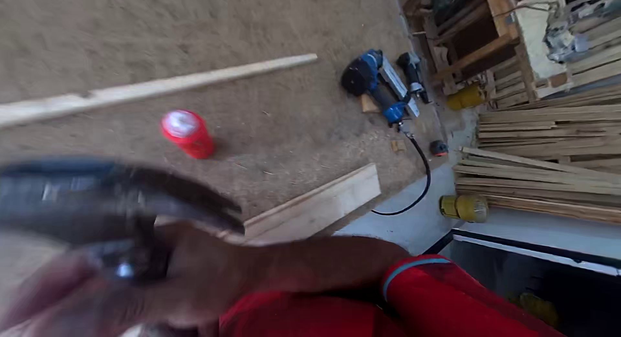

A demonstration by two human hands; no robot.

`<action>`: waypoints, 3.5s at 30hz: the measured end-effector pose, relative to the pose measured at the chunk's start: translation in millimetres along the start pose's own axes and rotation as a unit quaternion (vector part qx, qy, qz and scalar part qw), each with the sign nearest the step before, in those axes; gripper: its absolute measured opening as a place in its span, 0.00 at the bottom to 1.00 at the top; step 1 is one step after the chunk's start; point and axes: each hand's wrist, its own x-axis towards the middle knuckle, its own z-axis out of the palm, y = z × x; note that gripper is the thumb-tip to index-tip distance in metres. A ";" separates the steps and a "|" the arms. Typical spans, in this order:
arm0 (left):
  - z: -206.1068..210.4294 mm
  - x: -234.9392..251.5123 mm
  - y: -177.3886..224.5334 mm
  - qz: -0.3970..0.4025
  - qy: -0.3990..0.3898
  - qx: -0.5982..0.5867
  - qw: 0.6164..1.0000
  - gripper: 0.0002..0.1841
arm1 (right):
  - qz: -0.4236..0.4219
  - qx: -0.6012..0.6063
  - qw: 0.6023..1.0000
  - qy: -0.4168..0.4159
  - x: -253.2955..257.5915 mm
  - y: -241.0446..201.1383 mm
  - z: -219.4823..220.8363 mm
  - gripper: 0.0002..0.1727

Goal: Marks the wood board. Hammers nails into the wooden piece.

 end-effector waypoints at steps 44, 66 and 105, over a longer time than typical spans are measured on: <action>54.5 173.2 -129.5 -0.214 0.351 0.708 0.574 0.49 | 0.428 -0.648 0.585 0.232 -292.0 -198.3 -275.0 0.27; 51.5 178.5 -128.6 -0.221 0.356 0.712 0.564 0.51 | 0.521 -0.568 0.598 0.220 -298.5 -189.9 -285.3 0.30; 59.0 180.6 -116.4 -0.175 0.364 0.727 0.555 0.44 | 0.148 -0.795 0.588 0.025 -173.8 -155.6 -173.3 0.22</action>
